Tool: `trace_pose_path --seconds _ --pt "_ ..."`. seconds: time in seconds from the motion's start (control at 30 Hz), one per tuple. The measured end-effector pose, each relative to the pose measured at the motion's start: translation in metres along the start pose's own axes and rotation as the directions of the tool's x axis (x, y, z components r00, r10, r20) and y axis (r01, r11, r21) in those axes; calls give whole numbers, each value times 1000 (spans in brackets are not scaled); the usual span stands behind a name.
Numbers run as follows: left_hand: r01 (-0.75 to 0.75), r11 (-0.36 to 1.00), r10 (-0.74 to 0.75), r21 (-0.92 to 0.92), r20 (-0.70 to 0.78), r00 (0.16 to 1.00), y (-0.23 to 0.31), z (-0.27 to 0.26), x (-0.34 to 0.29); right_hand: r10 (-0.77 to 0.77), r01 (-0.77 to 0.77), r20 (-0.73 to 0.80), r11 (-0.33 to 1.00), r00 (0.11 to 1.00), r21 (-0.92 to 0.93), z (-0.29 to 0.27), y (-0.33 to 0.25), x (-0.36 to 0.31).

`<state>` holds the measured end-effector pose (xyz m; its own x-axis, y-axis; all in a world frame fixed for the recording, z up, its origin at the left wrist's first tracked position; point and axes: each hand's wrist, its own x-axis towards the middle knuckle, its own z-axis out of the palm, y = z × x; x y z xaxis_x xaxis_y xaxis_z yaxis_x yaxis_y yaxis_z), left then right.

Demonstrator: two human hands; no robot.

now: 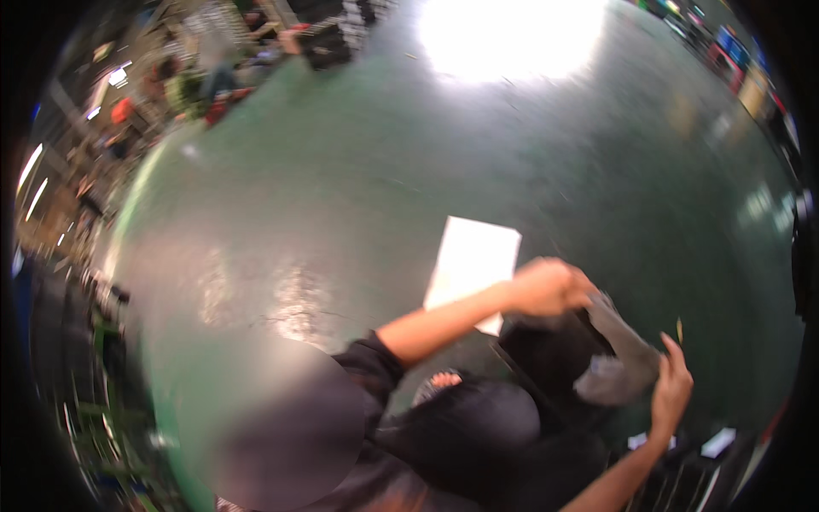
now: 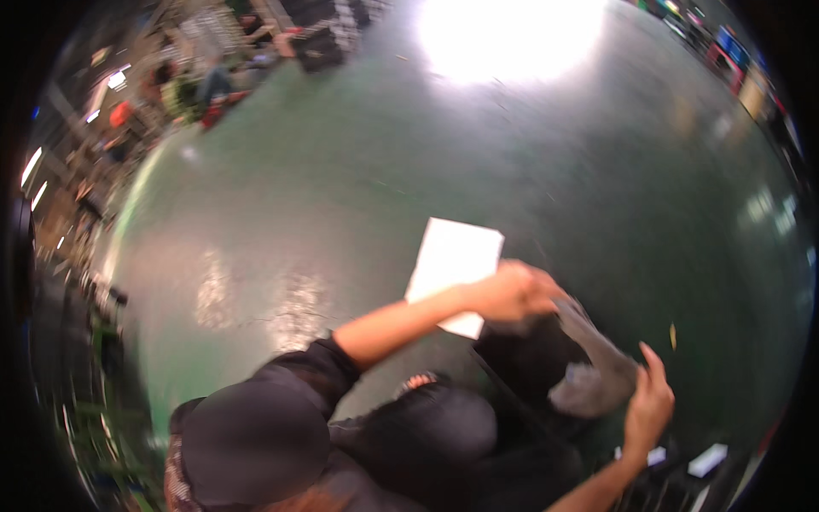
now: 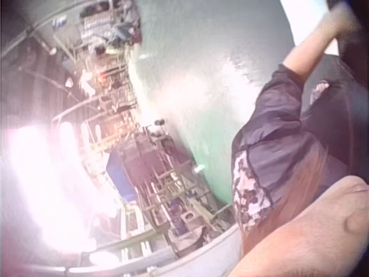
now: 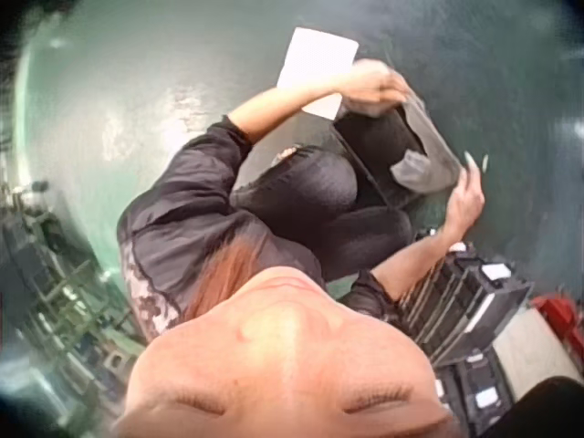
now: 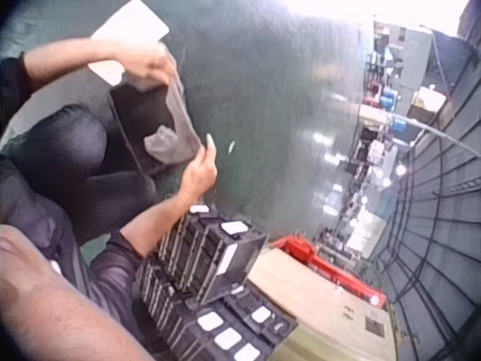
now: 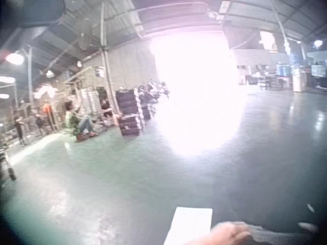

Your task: The person wipes the inside of several plastic crates with a cloth and places a sheet of paper into each crate before stacking them.

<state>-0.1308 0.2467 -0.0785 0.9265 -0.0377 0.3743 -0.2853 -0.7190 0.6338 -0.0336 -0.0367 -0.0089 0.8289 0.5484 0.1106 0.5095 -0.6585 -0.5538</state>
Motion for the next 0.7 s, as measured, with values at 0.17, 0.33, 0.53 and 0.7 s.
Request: trace_pose_path --seconds 0.17,0.33,0.53,0.7 --pt "132 950 -155 -282 -63 986 18 -11 22 -40 52 -102 992 994 119 31 -18 21" --pt "364 842 -322 -397 170 931 -1 49 23 118 -126 53 979 992 162 57 -6 32" --pt "655 747 -659 -115 -4 752 -144 134 -57 552 -462 230 816 801 -348 153 66 35" --pt "401 916 -362 18 -391 846 -124 201 -99 137 -108 71 943 988 -316 281 116 15"
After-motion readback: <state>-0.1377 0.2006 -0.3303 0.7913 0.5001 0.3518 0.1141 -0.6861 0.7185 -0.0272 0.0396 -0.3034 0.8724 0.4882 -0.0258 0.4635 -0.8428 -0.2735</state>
